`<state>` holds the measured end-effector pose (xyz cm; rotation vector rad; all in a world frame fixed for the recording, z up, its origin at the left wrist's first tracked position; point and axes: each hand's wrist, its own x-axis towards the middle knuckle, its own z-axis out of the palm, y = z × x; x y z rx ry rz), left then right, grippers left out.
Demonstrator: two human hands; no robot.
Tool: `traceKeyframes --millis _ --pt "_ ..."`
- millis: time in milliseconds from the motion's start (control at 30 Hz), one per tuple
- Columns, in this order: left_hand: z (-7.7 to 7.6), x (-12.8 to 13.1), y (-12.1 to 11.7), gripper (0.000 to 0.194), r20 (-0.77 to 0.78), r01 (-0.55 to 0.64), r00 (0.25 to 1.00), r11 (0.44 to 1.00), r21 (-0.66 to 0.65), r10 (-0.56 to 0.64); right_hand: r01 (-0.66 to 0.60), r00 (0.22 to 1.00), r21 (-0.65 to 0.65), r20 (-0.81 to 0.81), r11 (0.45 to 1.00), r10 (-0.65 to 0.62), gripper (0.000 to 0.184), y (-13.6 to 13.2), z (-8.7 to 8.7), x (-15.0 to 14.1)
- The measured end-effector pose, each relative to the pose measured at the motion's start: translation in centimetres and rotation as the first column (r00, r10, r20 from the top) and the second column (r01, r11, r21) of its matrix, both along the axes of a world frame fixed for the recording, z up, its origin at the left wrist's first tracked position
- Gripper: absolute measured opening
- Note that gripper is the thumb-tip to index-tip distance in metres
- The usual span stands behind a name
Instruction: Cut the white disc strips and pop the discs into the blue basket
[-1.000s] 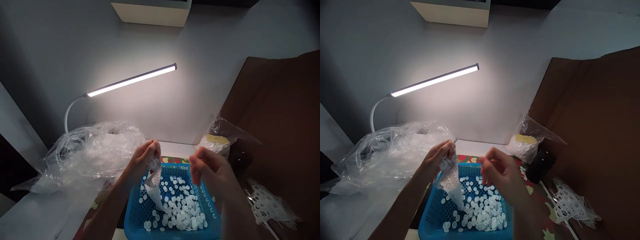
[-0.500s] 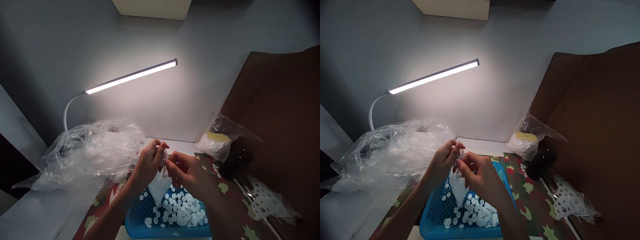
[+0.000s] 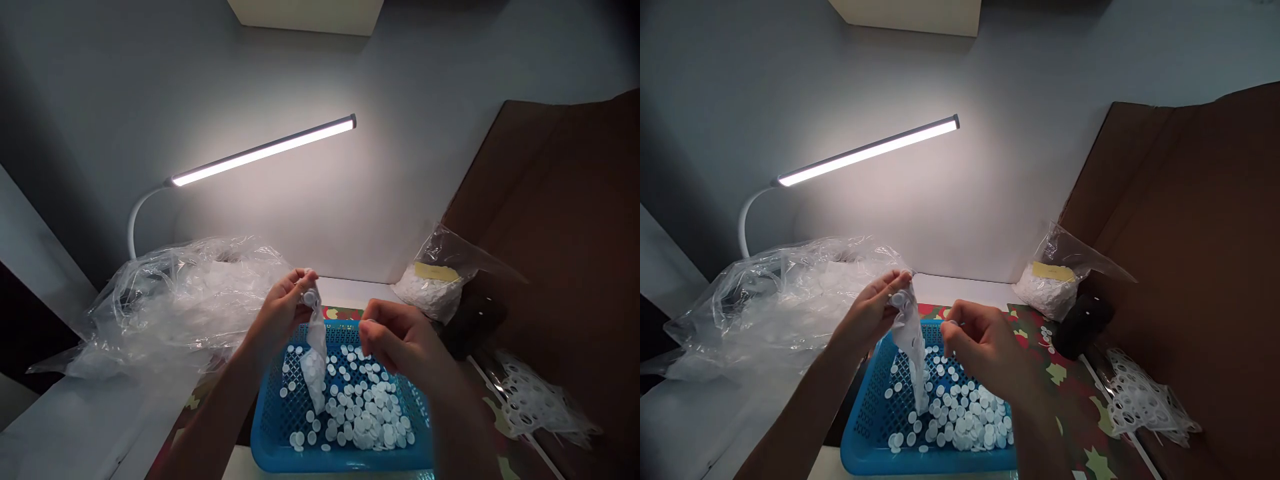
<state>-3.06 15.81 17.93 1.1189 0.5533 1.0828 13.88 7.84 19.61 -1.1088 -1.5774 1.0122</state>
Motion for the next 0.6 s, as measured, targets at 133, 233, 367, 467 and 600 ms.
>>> traceKeyframes --millis 133,233,367,467,600 --pt "0.2 -0.1 -0.1 0.024 -0.046 0.043 0.998 0.999 0.025 -0.042 0.076 0.996 -0.009 0.047 0.997 -0.076 0.03 -0.2 0.4 -0.3" --pt "0.0 0.6 -0.9 0.024 -0.105 0.135 0.987 0.986 0.095 -0.125 0.003 0.994 -0.029 0.106 1.0 0.0 0.032 -0.1 0.7 -1.4" --pt "-0.3 1.2 -1.7 0.023 -0.173 0.064 0.984 0.977 0.202 -0.028 -0.036 0.988 -0.028 0.146 0.999 0.04 0.037 0.2 0.6 -2.1" --pt "-0.5 1.3 -1.6 0.024 -0.216 -0.013 0.974 0.96 0.278 0.076 -0.043 0.988 -0.043 0.144 0.998 0.048 0.037 0.4 0.2 -1.8" --pt "-0.3 1.1 -0.8 0.024 -0.122 0.076 0.991 0.991 0.109 -0.063 -0.111 0.989 -0.066 0.088 0.992 0.116 0.035 0.6 -0.2 -1.1"
